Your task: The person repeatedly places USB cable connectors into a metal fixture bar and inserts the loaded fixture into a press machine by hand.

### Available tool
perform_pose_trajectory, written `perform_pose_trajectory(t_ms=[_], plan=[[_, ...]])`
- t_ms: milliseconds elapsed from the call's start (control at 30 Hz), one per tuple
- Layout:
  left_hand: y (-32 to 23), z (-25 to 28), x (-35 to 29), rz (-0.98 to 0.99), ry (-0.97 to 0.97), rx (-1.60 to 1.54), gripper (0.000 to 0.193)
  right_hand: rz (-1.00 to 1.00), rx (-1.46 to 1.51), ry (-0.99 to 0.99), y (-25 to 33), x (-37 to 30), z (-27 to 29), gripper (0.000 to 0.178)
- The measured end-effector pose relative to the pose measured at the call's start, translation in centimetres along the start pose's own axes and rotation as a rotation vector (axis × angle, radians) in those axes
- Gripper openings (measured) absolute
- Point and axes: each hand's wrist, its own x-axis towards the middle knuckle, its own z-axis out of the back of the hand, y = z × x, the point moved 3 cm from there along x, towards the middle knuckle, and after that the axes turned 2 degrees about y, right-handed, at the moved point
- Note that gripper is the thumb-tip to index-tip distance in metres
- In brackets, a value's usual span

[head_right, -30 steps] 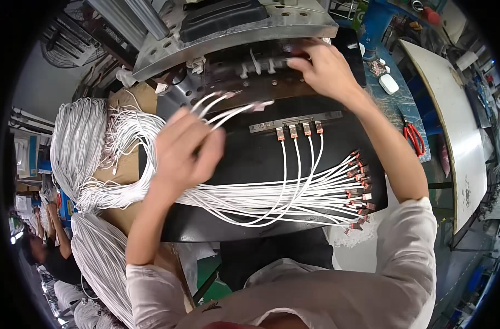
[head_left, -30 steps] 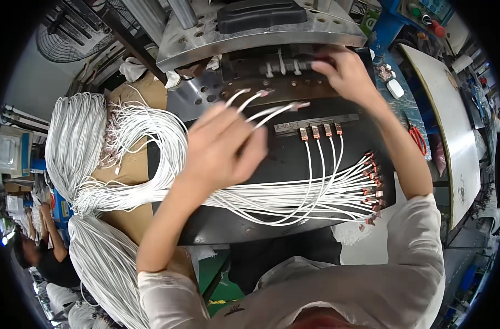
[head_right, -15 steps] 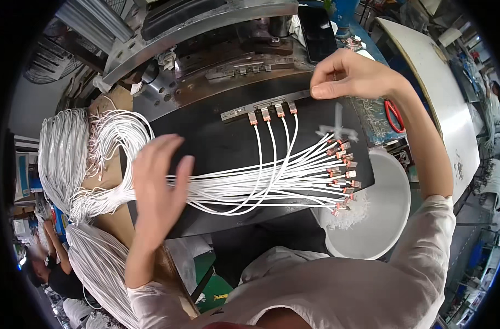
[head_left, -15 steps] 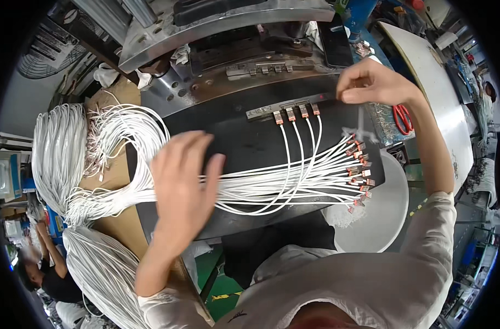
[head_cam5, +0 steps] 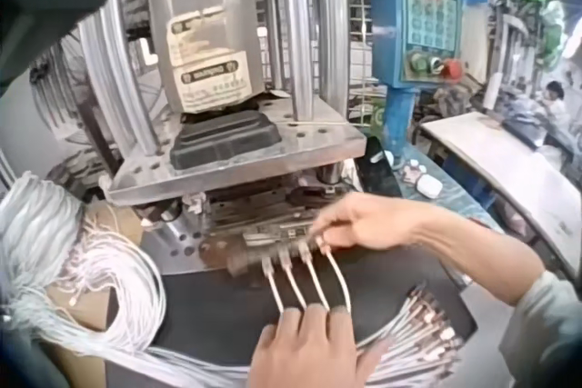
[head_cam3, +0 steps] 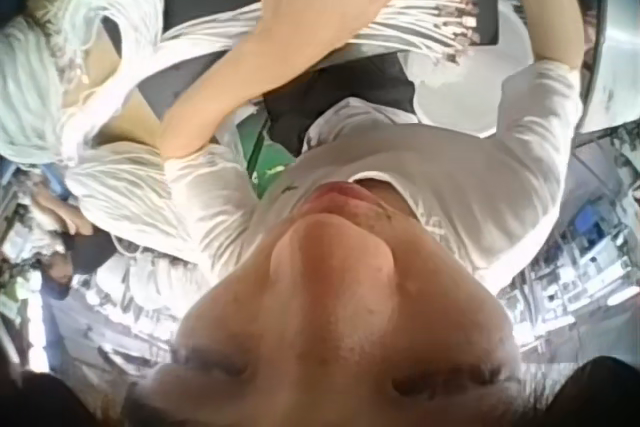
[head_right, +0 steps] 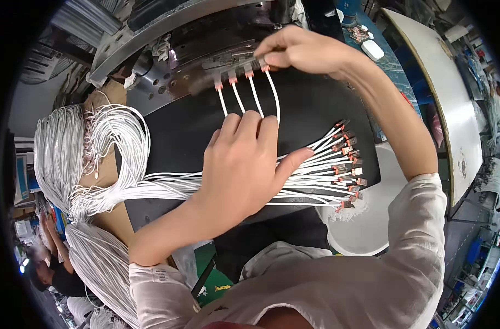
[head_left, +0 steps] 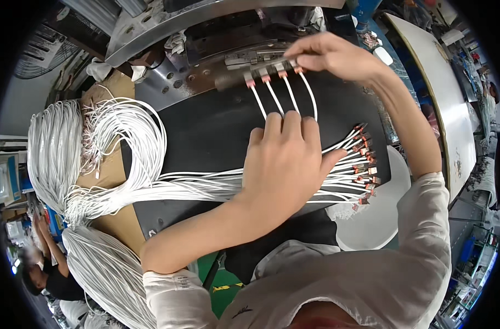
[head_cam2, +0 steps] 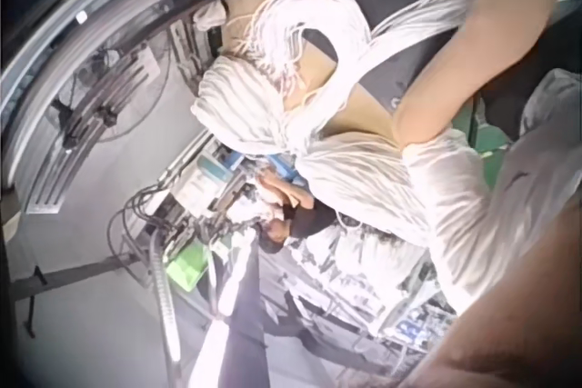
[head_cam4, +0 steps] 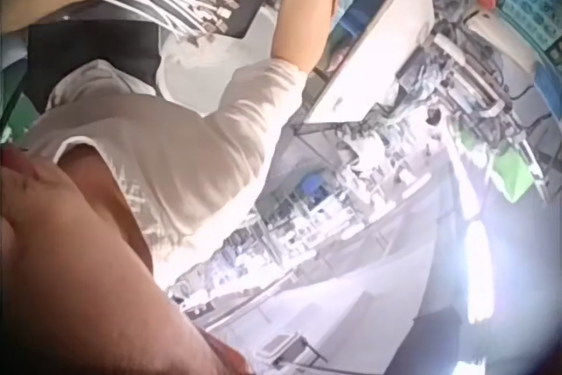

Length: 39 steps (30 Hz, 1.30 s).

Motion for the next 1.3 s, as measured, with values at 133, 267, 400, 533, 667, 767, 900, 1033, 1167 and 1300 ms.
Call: perform_pose_trajectory(t_ms=[133, 267, 400, 533, 667, 767, 900, 1033, 1167, 1300], plan=[[7.3, -1.0, 4.9, -0.135, -0.314, 0.106, 0.032, -0.02, 0.017, -0.476, -1.7, 8.4, 4.5, 0.038], [12.4, -0.9, 8.4, -0.062, -0.305, 0.104, 0.027, 0.359, -1.065, -0.696, -4.7, 13.0, 8.6, 0.036], [13.7, -0.9, 8.2, 0.028, -0.223, 0.086, 0.027, 0.423, -0.711, -0.706, -5.4, 14.6, 9.6, 0.032], [13.8, -1.0, 9.2, 0.061, -0.215, 0.097, 0.03, 0.456, -0.447, -0.684, -5.0, 14.9, 9.5, 0.03], [14.3, -0.4, 8.0, 0.196, -0.073, 0.026, 0.034, 0.561, -0.675, -0.821, -0.9, 9.6, 6.3, 0.032], [13.5, -0.3, 8.2, 0.189, -0.095, 0.09, 0.035, 0.626, -0.856, -0.929, 4.0, 7.4, 3.4, 0.033], [12.1, 0.4, 6.5, 0.046, -0.336, 0.251, 0.034, 0.236, -0.398, -0.655, 0.0, 11.2, 2.9, 0.036], [8.4, 4.1, -0.3, 0.152, -0.313, -0.072, 0.034, 0.358, -0.269, -0.248, 4.6, -1.2, -5.3, 0.046], [4.7, 2.7, -14.3, -0.112, 0.078, -1.492, 0.07, 0.712, 0.463, 0.859, 2.8, -13.3, -15.0, 0.061], [2.0, -4.1, -27.5, 0.753, 0.072, -1.748, 0.073, -0.215, 0.747, 0.422, -6.5, -19.9, -24.0, 0.056]])
